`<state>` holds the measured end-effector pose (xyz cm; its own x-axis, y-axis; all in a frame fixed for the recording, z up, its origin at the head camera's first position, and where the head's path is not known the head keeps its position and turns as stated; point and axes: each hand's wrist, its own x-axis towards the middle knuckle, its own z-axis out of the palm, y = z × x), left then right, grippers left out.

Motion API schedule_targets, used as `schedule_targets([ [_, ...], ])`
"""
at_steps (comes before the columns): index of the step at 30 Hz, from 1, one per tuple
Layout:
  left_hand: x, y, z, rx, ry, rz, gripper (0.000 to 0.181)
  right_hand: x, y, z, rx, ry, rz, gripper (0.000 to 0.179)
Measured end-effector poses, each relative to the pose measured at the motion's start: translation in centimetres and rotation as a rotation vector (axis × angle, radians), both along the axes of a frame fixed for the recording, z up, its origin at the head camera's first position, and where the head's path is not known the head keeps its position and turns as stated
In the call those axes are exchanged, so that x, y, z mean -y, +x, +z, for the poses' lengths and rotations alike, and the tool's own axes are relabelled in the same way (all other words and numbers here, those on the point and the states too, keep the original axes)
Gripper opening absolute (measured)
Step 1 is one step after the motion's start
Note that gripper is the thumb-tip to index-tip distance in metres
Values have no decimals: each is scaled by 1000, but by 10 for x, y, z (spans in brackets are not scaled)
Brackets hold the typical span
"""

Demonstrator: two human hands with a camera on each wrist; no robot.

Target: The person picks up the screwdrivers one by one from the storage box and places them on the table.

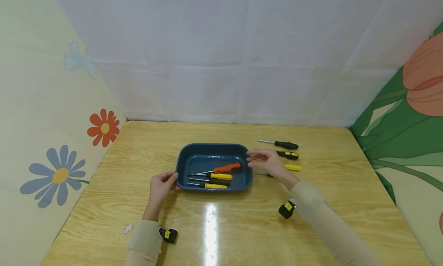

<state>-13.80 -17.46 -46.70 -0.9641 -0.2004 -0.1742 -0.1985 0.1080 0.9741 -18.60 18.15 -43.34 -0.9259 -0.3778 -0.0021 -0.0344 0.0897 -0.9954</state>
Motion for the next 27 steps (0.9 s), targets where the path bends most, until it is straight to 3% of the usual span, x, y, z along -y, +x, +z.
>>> schedule_targets([
  [14,0,0,2,14,-20,-10,24,13,-3,3,47,51,-7,49],
  [22,0,0,3,22,-32,-10,24,19,-6,3,70,36,30,51],
  [27,0,0,3,15,-26,-5,23,26,-10,4,78,92,62,53],
])
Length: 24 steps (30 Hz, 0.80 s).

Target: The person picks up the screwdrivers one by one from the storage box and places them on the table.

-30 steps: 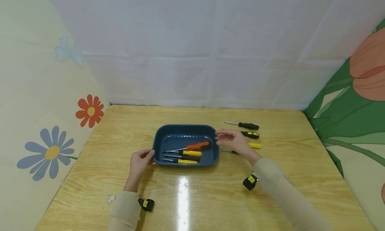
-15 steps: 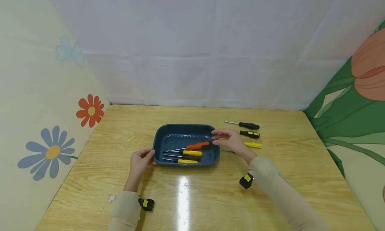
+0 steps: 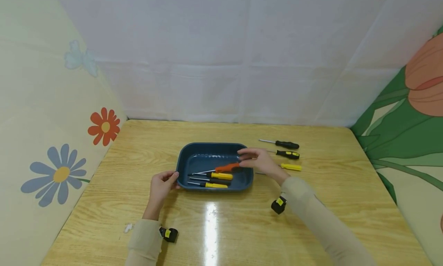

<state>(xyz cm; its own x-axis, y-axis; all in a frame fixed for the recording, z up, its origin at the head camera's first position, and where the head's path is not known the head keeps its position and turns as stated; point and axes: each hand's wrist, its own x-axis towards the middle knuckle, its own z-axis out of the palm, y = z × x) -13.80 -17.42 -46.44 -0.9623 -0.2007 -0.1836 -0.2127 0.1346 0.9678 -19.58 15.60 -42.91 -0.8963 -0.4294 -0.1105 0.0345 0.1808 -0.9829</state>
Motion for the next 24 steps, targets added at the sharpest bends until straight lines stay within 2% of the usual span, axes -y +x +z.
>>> schedule_targets([
  [9,0,0,0,-18,8,-9,22,9,-9,3,-81,142,42,47],
  [16,0,-1,-1,-20,18,-11,22,13,-15,3,-95,253,28,42],
  [24,0,-1,-3,-23,19,-6,22,19,-22,6,-108,386,98,38],
])
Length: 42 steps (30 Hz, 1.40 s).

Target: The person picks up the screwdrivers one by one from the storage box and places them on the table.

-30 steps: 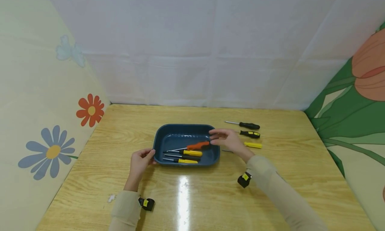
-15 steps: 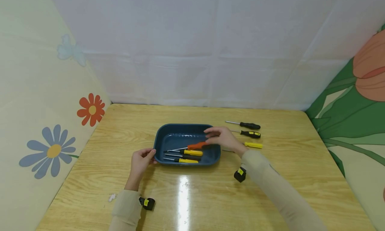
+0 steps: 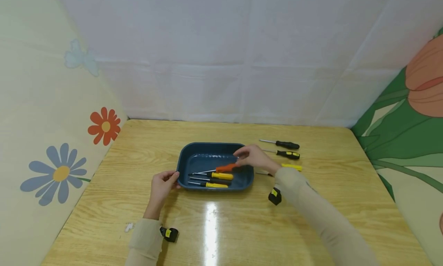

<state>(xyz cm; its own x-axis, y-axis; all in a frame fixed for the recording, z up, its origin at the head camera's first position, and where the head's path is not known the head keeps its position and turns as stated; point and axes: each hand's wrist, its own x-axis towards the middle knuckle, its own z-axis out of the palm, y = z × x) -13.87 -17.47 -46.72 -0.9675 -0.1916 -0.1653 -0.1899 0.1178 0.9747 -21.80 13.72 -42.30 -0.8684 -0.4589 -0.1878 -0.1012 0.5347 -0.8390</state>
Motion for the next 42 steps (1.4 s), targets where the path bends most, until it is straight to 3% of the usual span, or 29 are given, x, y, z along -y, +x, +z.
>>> schedule_targets([
  [8,0,0,0,8,0,2,22,8,-7,1,-21,133,27,39],
  [14,1,0,0,11,-1,3,22,20,-7,3,-125,333,55,36],
  [20,1,0,-1,6,4,4,22,32,-7,3,-160,495,39,33],
  [24,1,0,-1,7,6,6,22,36,-5,3,-167,524,31,31],
  [29,2,1,0,14,-2,8,22,40,-3,3,-193,566,61,8],
  [32,2,1,1,15,1,6,22,42,-2,0,-255,609,93,24],
  [37,2,1,1,13,0,6,22,43,-2,-6,-377,657,120,34],
  [42,1,1,0,11,3,8,22,42,-1,-10,-382,661,118,31],
])
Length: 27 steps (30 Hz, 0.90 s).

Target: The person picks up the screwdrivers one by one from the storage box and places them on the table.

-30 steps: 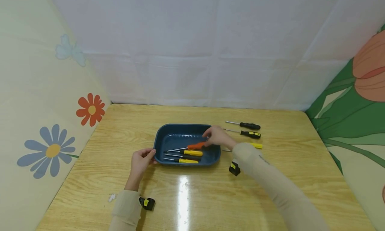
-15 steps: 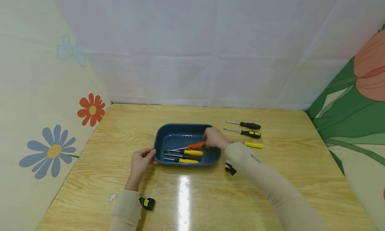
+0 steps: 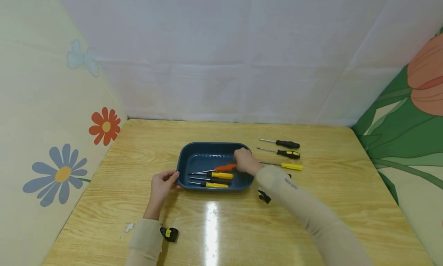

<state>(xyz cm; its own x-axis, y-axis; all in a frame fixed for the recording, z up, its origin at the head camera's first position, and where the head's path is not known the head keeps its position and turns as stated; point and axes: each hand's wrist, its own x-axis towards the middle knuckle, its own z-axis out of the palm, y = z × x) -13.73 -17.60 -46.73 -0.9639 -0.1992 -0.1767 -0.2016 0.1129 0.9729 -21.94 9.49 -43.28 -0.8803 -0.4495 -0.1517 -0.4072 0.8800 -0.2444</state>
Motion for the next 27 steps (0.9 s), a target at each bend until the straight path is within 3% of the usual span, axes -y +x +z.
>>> schedule_targets([
  [7,0,0,0,-10,6,-4,22,-5,1,3,2,-52,44,25],
  [11,0,0,0,-9,14,-4,22,-9,0,10,36,-106,34,9],
  [16,0,0,0,-9,30,5,22,-16,-2,15,100,-184,3,21],
  [21,0,0,2,-4,14,-5,22,-24,-2,14,127,-284,17,24],
  [27,0,0,1,7,8,-5,22,-31,-1,12,204,-421,-36,26],
])
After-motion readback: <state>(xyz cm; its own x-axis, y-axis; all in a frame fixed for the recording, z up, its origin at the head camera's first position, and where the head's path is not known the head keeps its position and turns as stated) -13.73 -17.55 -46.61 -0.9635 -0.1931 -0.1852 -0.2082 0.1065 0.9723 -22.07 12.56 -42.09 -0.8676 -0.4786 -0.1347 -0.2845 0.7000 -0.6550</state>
